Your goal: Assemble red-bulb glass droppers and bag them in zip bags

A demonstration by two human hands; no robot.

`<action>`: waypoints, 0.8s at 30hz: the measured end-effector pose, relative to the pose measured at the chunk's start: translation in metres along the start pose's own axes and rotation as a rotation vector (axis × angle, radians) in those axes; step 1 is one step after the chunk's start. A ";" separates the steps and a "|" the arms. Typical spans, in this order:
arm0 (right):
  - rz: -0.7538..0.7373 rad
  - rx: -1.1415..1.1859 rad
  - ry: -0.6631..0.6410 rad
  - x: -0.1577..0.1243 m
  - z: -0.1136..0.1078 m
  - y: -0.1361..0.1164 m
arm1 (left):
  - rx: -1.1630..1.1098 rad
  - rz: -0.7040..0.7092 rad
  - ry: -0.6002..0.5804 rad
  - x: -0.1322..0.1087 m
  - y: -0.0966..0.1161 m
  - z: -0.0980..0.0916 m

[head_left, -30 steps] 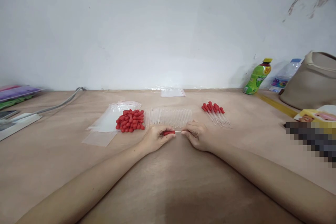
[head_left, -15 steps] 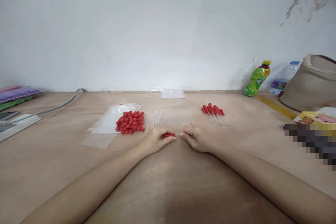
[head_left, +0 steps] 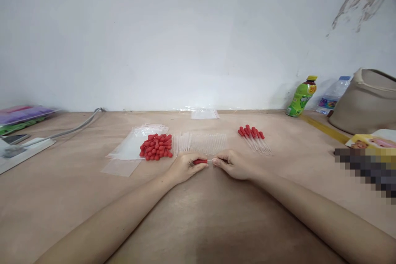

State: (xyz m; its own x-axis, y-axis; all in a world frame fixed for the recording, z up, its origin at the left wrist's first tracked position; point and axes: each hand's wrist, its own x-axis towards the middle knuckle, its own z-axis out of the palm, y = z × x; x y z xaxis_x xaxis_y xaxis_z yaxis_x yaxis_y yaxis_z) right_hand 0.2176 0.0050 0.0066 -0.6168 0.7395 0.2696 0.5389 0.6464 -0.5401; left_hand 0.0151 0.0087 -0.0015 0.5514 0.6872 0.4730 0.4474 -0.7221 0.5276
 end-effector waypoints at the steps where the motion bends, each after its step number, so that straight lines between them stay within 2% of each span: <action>1: -0.008 -0.021 -0.020 0.001 -0.005 -0.001 | 0.003 -0.015 0.016 0.001 -0.001 0.000; 4: 0.035 -0.086 -0.054 0.002 -0.024 0.002 | 0.031 -0.067 0.068 0.002 -0.003 0.000; 6: 0.109 -0.115 -0.001 0.002 -0.043 0.012 | 0.048 -0.074 0.079 0.003 -0.004 0.000; 9: 0.435 -0.206 0.293 0.002 -0.075 0.036 | 0.063 -0.038 0.037 0.003 -0.004 0.001; 12: 0.686 -0.307 0.411 -0.001 -0.096 0.062 | 0.075 -0.031 0.004 0.003 -0.003 0.001; 14: 0.750 -0.366 0.404 -0.003 -0.100 0.076 | 0.080 -0.037 0.001 0.003 -0.002 0.001; 17: 0.750 -0.406 0.375 -0.005 -0.091 0.086 | 0.076 -0.040 -0.002 0.003 -0.003 0.002; 24: 0.758 -0.431 0.319 -0.002 -0.070 0.087 | 0.069 -0.052 -0.010 0.003 -0.002 0.002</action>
State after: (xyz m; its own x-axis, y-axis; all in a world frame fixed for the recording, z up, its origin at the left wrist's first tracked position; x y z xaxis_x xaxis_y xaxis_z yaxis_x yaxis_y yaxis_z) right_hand 0.3061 0.0724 0.0153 0.1403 0.9683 0.2068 0.9396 -0.0644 -0.3363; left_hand 0.0168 0.0123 -0.0025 0.5330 0.7236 0.4386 0.5232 -0.6892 0.5013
